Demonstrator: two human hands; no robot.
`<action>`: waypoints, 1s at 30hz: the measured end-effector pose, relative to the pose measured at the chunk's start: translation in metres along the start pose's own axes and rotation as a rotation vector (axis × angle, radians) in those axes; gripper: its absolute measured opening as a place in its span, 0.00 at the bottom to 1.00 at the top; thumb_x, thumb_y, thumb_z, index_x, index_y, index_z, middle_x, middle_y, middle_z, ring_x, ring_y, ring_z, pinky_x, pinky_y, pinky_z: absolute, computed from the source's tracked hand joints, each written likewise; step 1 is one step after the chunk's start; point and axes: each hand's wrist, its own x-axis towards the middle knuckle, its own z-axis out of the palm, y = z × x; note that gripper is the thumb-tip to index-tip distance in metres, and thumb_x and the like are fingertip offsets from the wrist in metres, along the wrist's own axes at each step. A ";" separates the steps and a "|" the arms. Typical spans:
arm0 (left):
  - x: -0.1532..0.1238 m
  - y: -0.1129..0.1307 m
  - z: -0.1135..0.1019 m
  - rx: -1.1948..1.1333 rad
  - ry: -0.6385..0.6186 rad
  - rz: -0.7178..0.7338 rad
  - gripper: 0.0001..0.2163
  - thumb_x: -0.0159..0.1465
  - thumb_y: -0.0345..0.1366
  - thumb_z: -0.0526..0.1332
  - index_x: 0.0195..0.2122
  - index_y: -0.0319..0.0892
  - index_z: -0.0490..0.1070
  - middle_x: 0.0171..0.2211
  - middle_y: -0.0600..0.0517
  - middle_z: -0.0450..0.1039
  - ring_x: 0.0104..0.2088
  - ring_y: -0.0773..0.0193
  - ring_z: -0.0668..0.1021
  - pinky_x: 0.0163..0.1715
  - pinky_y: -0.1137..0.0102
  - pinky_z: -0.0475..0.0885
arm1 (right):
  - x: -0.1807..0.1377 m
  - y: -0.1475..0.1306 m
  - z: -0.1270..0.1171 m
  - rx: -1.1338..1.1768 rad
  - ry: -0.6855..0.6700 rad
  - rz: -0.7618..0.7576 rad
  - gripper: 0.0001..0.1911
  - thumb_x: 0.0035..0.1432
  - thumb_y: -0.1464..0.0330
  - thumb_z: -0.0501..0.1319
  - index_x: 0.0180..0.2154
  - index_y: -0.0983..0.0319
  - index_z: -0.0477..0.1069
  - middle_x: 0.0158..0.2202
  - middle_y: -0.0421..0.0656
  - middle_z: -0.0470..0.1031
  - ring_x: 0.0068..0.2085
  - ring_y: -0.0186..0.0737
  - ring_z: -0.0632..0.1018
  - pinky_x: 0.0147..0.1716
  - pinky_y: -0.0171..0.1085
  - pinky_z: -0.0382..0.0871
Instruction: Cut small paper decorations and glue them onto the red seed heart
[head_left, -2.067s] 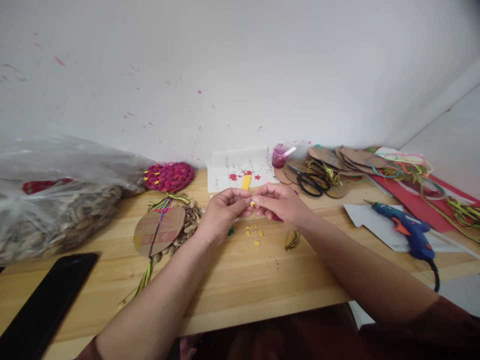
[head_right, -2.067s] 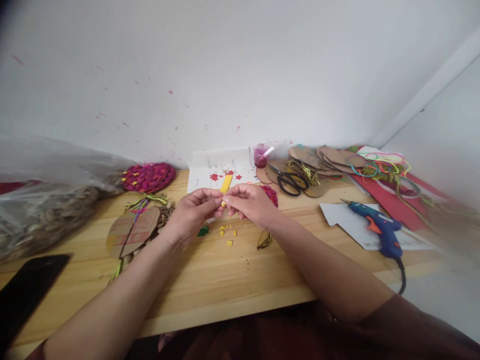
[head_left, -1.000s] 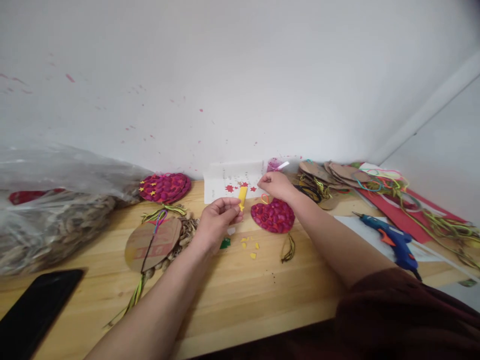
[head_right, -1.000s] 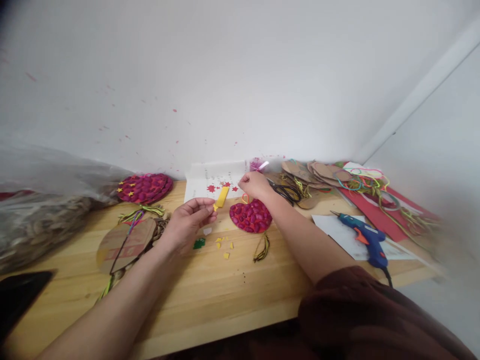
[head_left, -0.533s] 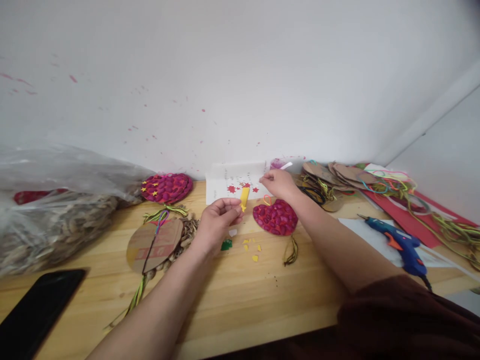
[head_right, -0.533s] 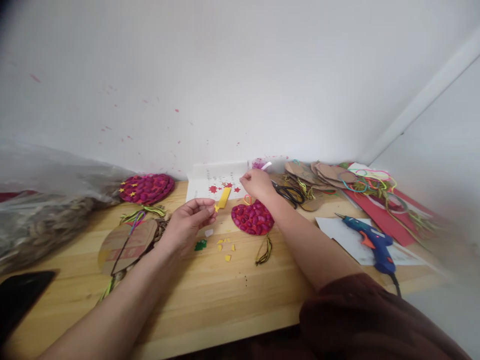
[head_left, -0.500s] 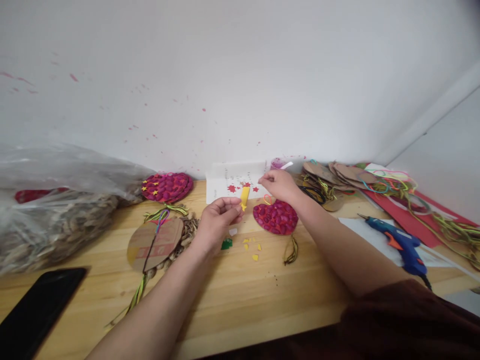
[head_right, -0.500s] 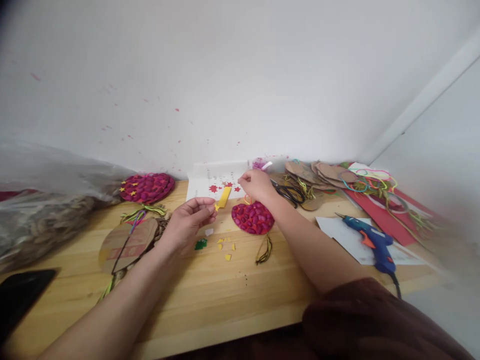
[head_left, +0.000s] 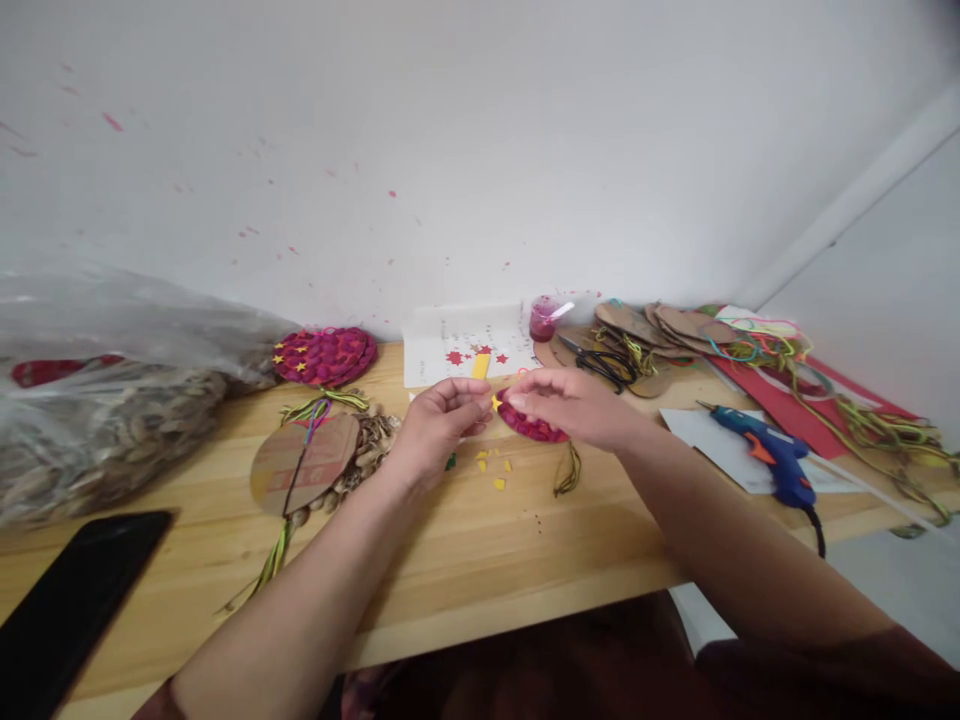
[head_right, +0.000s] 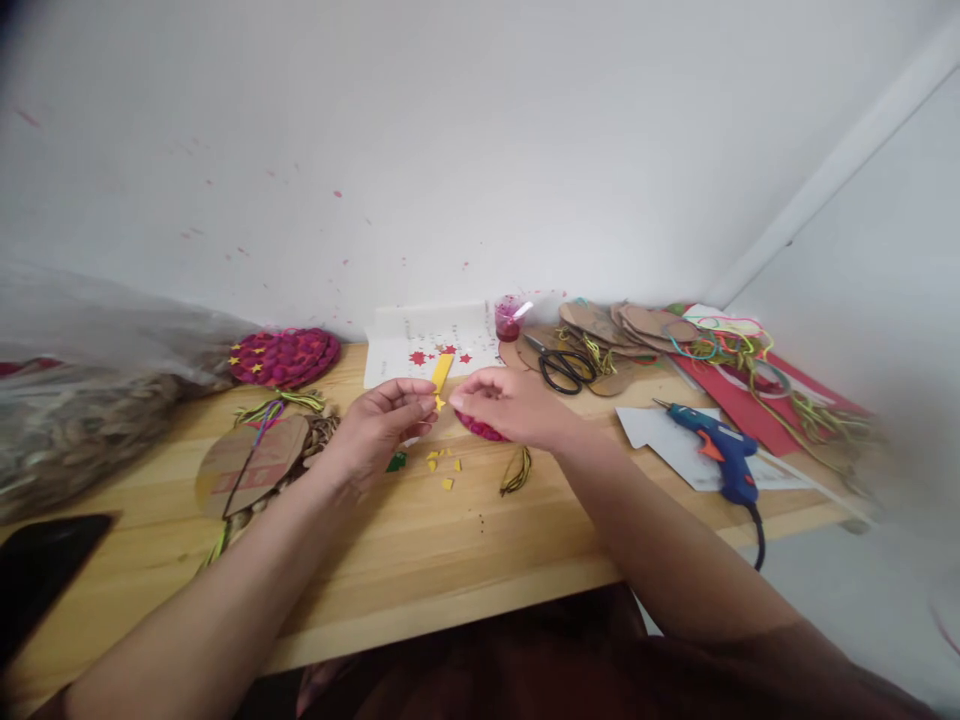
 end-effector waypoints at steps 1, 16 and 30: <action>-0.001 0.000 0.001 -0.008 -0.008 0.002 0.16 0.49 0.36 0.75 0.38 0.39 0.77 0.29 0.52 0.78 0.28 0.71 0.76 0.30 0.75 0.70 | -0.001 -0.003 0.008 0.029 -0.010 0.001 0.12 0.57 0.59 0.65 0.36 0.62 0.76 0.28 0.41 0.75 0.26 0.33 0.72 0.27 0.34 0.65; -0.004 0.001 0.005 0.106 -0.051 0.064 0.14 0.52 0.38 0.72 0.37 0.38 0.76 0.30 0.52 0.77 0.28 0.70 0.76 0.32 0.73 0.71 | 0.005 0.022 0.035 0.213 0.138 -0.061 0.11 0.56 0.61 0.66 0.31 0.63 0.73 0.23 0.37 0.71 0.23 0.29 0.67 0.22 0.33 0.59; -0.005 0.003 0.000 0.499 -0.057 0.210 0.10 0.59 0.42 0.66 0.34 0.39 0.74 0.29 0.51 0.75 0.29 0.66 0.75 0.29 0.71 0.69 | 0.002 0.021 0.037 0.253 0.154 -0.080 0.09 0.56 0.63 0.65 0.33 0.63 0.72 0.25 0.39 0.73 0.25 0.31 0.70 0.24 0.33 0.62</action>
